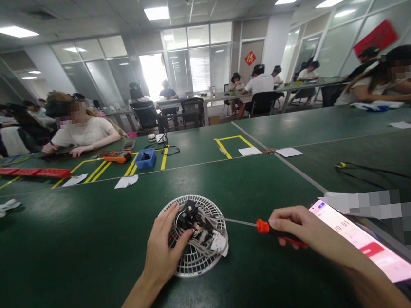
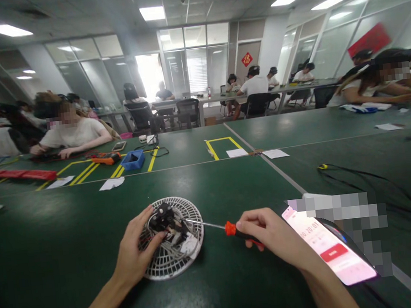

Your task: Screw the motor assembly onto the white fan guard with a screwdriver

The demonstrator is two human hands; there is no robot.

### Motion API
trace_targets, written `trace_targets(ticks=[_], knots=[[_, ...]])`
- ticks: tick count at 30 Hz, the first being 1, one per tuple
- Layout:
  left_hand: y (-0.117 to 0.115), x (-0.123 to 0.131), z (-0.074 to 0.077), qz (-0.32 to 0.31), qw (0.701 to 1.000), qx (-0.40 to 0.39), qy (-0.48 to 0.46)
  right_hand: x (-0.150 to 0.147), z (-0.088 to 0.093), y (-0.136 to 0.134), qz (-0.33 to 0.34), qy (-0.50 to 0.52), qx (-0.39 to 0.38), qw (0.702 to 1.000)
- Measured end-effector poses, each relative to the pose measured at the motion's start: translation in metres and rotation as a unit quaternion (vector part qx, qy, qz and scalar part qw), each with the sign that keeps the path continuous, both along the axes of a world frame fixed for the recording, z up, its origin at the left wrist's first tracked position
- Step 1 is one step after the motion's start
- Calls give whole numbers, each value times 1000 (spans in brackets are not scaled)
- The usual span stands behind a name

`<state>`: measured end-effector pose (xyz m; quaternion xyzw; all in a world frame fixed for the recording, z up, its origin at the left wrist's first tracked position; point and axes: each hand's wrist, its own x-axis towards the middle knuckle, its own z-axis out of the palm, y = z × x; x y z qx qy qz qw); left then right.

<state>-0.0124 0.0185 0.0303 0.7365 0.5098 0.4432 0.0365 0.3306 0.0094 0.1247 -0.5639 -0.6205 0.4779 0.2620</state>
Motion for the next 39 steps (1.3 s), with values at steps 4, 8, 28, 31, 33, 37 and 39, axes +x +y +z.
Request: trace_targets(ticks=[4, 8, 28, 31, 33, 37, 39], knots=[[1, 2, 0, 21, 999, -6, -46, 0, -4, 1, 19, -16, -11, 1000], [-2, 1, -2, 40, 998, -4, -57, -2, -5, 1, 22, -20, -17, 999], [-14, 15, -12, 89, 992, 25, -90, -4, -15, 3, 22, -19, -15, 999], [-15, 15, -12, 92, 992, 25, -85, -4, -16, 3, 23, -24, -14, 999], [-15, 14, -12, 87, 993, 27, -81, -4, -17, 3, 25, -26, -13, 999], [-16, 14, -12, 75, 993, 36, -81, -3, -19, 4, 28, -27, -17, 999], [-17, 14, -11, 73, 994, 37, -79, -3, -19, 4, 30, -27, -14, 999]])
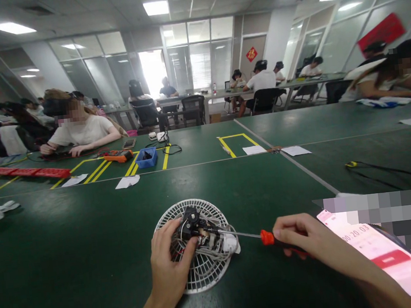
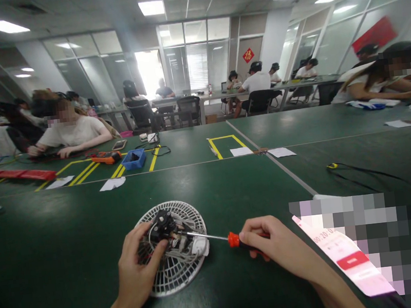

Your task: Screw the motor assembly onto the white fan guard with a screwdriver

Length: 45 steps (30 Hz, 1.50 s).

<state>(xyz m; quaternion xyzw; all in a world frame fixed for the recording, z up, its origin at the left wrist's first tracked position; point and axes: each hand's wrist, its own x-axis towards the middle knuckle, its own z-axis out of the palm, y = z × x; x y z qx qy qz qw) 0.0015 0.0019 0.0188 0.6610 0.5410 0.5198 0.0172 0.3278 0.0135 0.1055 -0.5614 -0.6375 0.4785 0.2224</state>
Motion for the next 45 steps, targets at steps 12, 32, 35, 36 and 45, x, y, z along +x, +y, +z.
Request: trace_targets(ticks=[12, 32, 35, 36, 45], knots=[[-2, 0, 1, -9, 1000, 2, -1, -2, 5, -1, 23, 0, 38, 999], [-1, 4, -3, -14, 1000, 1, -4, 1, 7, 2, 50, -24, -47, 997], [-1, 4, -1, -20, 1000, -2, -5, -1, 7, 1, 45, 4, -23, 999], [-2, 4, 0, -19, 1000, -3, -4, 0, 6, 1, 40, 16, -28, 999], [-4, 8, 8, 8, 1000, -8, -24, 5, 0, 0, -16, 70, -75, 995]])
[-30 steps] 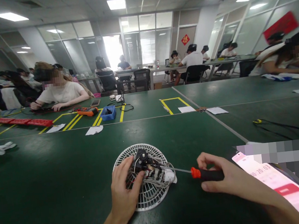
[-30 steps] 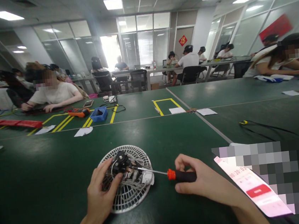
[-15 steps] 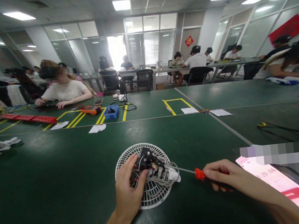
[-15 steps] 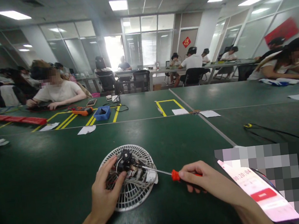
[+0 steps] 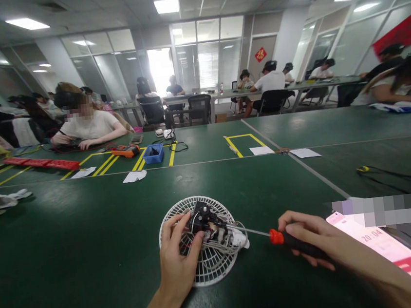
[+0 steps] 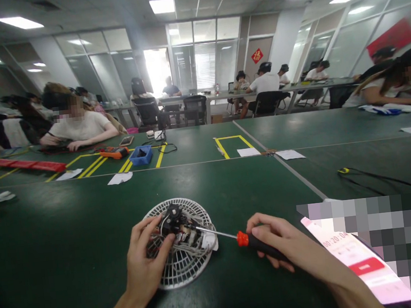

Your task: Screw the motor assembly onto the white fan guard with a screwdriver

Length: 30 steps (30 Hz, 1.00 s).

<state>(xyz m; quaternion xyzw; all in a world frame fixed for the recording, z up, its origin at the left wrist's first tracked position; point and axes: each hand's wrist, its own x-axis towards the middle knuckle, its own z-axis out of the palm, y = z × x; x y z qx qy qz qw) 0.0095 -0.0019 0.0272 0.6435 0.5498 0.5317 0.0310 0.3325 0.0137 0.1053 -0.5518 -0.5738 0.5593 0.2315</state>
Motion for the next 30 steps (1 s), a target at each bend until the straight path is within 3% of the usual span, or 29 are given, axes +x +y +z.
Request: trace_targets(ticks=[8, 10, 16, 30], knots=[[0, 1, -2, 7, 1000, -3, -19, 6, 4, 6, -32, 18, 137, 990], [0, 1, -3, 12, 1000, -2, -18, 4, 2, 6, -33, 24, 130, 991], [-1, 2, -4, 12, 1000, -1, -20, 2, -9, 4, -5, 1, -19, 1000], [-1, 4, -3, 21, 999, -19, -46, 3, 1, 8, -34, 3, 89, 995]])
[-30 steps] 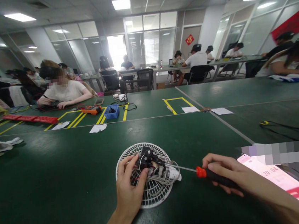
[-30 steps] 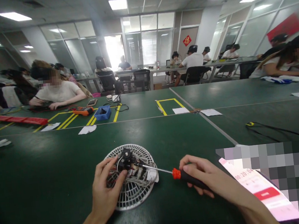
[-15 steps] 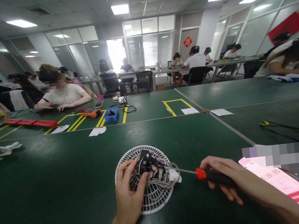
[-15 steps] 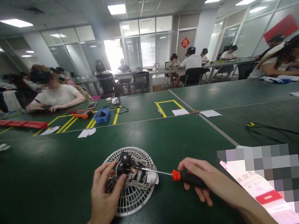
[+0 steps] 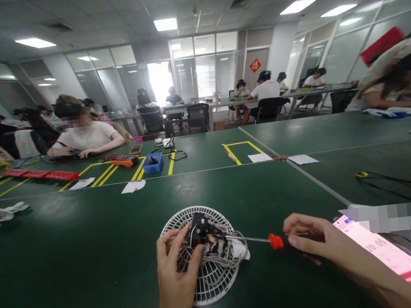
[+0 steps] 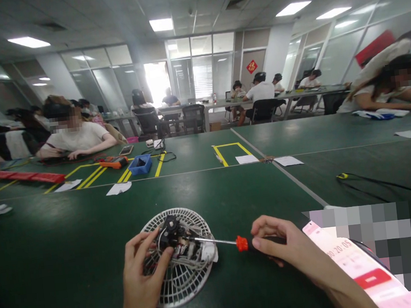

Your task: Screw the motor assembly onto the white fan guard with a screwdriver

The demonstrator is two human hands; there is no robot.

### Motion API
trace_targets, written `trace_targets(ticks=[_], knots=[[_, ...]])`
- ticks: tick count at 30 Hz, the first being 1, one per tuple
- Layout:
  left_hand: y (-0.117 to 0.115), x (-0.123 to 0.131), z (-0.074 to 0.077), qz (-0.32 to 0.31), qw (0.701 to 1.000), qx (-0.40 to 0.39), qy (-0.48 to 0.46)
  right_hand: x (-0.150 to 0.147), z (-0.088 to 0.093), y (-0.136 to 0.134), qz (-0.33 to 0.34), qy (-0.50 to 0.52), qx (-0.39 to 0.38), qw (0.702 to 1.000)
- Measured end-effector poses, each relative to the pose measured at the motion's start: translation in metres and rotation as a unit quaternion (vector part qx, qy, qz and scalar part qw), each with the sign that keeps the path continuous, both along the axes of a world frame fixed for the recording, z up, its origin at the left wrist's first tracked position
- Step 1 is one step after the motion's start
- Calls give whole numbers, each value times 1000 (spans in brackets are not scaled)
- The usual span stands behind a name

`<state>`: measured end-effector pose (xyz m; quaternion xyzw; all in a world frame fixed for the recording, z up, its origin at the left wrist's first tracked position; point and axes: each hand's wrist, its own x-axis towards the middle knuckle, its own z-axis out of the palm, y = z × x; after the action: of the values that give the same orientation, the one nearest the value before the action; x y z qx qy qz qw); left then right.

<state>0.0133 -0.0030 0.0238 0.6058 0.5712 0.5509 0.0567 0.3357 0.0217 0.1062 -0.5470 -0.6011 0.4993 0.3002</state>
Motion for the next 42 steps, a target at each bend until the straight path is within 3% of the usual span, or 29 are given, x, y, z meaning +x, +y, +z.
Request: trace_targets(ticks=[6, 14, 16, 26, 34, 36, 40, 42], knots=[[-1, 0, -4, 6, 1000, -7, -9, 3, -1, 2, 5, -4, 54, 999], [1, -2, -10, 12, 1000, -4, -5, -8, -8, -2, 19, 17, -92, 995], [2, -3, -11, 10, 1000, 0, 0, -8, -9, -2, 22, -3, -95, 995], [3, -5, -16, 12, 1000, 6, 15, 0, -6, 4, -10, -22, 11, 1000], [3, 2, -18, 28, 999, 6, -23, 10, -15, 7, 13, -36, 118, 992], [4, 6, -18, 36, 999, 10, -34, 7, -15, 5, 15, -27, 89, 996], [5, 9, -18, 42, 998, 25, -39, -3, -14, 1, 20, -3, -46, 999], [6, 9, -19, 42, 998, 33, -40, -5, -14, 1, 10, 1, -69, 998]])
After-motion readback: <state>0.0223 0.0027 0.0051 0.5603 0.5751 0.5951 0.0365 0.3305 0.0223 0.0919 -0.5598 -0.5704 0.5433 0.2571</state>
